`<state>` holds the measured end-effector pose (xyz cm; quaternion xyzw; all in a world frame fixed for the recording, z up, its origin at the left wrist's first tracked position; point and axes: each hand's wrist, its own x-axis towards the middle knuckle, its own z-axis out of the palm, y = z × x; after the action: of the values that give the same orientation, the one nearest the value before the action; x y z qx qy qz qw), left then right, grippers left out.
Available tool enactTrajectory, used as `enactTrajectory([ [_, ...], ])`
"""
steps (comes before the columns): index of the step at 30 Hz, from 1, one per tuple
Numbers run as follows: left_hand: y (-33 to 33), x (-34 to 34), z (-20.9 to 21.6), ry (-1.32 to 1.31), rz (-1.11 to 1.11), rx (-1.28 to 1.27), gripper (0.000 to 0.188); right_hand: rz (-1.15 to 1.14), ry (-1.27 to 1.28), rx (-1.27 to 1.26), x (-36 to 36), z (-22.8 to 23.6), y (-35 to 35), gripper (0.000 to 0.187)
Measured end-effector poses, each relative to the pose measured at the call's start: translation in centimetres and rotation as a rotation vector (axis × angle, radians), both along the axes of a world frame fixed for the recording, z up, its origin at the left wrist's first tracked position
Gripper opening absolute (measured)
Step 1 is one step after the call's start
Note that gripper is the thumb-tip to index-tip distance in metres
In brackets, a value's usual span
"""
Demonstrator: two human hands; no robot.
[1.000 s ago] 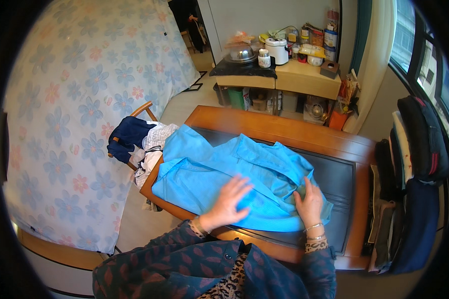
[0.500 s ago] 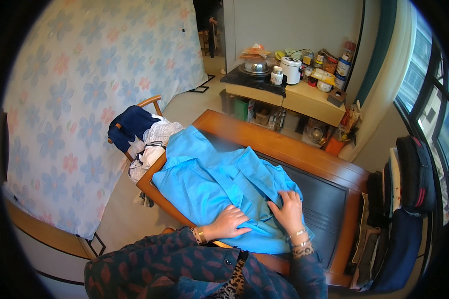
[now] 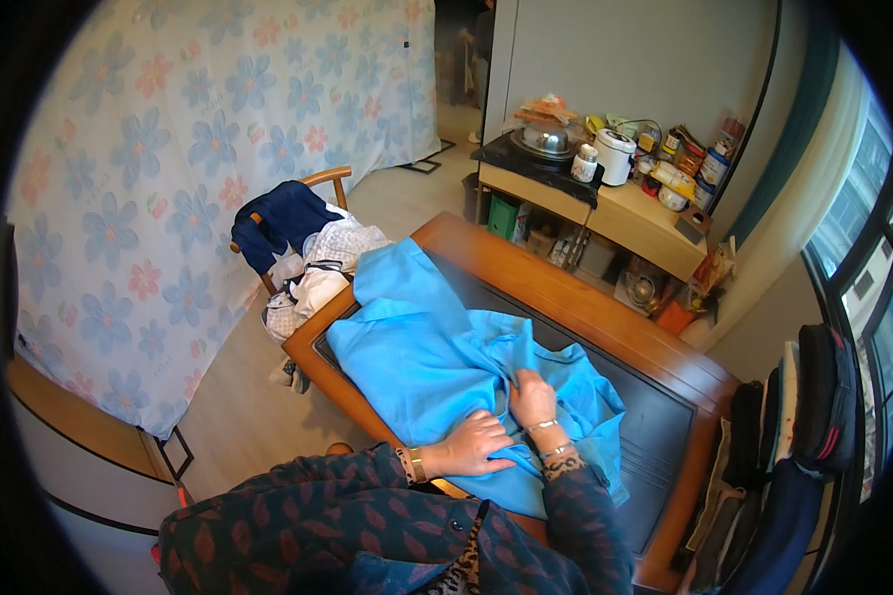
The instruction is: The person folds a pair of black pants and a blue shirt on a table, then places them in a pile. The person then picks up a blue bag and walks to the bathroom, where they place the bag on the floor.
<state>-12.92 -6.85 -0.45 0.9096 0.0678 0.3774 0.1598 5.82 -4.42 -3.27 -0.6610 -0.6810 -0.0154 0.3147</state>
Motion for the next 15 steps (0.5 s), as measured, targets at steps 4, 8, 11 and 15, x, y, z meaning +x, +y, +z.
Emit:
enactTrajectory([
  [4,-0.2,-0.1,0.3,-0.035,0.015,-0.009,0.029,-0.283,0.103,0.104,5.3,1.1,-4.5,0.019],
  [8,-0.3,-0.1,0.5,-0.075,0.054,-0.04,0.027,-0.683,0.211,0.31,14.2,5.6,-13.3,0.015],
  [11,-0.4,0.1,0.5,-0.111,0.064,-0.06,0.026,-0.875,0.146,0.235,16.7,7.3,-19.3,0.017],
  [15,-0.5,0.4,0.3,-0.08,0.03,-0.056,0.025,-0.916,-0.236,0.041,14.4,7.3,-19.7,0.029],
])
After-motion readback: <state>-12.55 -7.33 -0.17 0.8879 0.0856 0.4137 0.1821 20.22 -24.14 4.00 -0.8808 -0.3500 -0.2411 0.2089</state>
